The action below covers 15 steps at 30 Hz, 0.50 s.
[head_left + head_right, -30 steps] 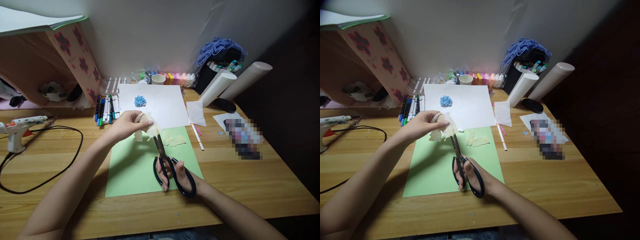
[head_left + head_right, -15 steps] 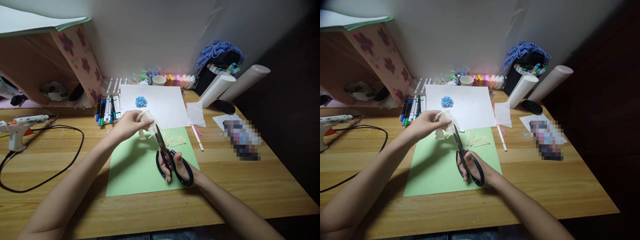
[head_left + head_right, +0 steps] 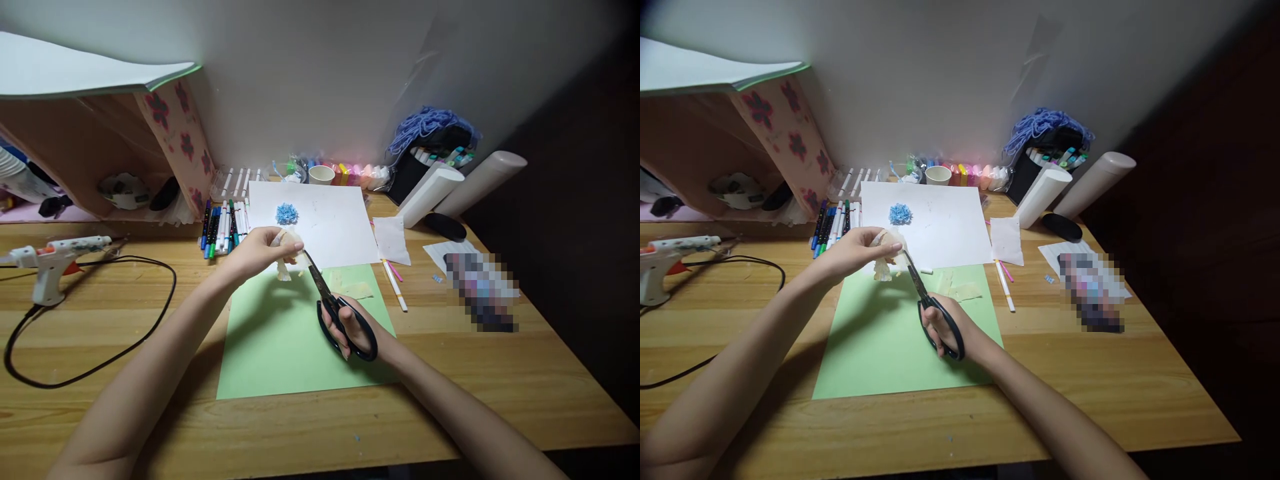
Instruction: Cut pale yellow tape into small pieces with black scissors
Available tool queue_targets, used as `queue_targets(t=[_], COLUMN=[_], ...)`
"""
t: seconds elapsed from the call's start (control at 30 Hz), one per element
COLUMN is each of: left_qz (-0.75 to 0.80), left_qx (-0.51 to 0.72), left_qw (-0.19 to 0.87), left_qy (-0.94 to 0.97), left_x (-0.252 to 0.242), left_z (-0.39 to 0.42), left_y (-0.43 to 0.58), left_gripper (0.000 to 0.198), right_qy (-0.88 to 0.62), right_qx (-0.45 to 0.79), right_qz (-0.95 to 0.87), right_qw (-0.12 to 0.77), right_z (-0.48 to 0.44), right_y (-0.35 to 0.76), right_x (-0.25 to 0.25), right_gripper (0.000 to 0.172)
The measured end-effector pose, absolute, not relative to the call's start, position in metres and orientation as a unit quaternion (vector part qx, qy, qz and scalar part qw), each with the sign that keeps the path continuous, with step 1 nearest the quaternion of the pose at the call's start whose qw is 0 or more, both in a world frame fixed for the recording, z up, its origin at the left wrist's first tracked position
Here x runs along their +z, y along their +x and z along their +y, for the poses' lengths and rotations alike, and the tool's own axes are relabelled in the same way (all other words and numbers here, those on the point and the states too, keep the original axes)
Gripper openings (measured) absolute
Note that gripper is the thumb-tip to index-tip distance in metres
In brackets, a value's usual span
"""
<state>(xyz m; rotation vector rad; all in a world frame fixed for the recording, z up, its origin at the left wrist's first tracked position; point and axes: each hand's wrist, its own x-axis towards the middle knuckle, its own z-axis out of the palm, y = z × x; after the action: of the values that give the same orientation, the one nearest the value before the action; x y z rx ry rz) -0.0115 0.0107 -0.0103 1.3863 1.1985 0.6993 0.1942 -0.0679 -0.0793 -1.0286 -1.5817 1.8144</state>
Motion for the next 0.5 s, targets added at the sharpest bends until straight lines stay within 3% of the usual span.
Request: queue_targets(t=[0.2,0.5], left_qz=[0.507,0.488], left_qx=[0.303,0.287], left_qw=[0.534,0.541], left_qy=[0.605,0.622], left_x=[-0.016,-0.014], left_z=[0.016,0.014], left_y=[-0.023,-0.022], left_gripper=[0.035,0.032], right_qy=[-0.338,-0.287], right_qx=[0.715,0.763], right_qz=[-0.571,-0.527], right_qw=[0.221,0.242], right_z=[-0.06,-0.055], right_y=[0.191,0.179], right_x=[-0.079,-0.086], right_gripper=[0.08,0.083])
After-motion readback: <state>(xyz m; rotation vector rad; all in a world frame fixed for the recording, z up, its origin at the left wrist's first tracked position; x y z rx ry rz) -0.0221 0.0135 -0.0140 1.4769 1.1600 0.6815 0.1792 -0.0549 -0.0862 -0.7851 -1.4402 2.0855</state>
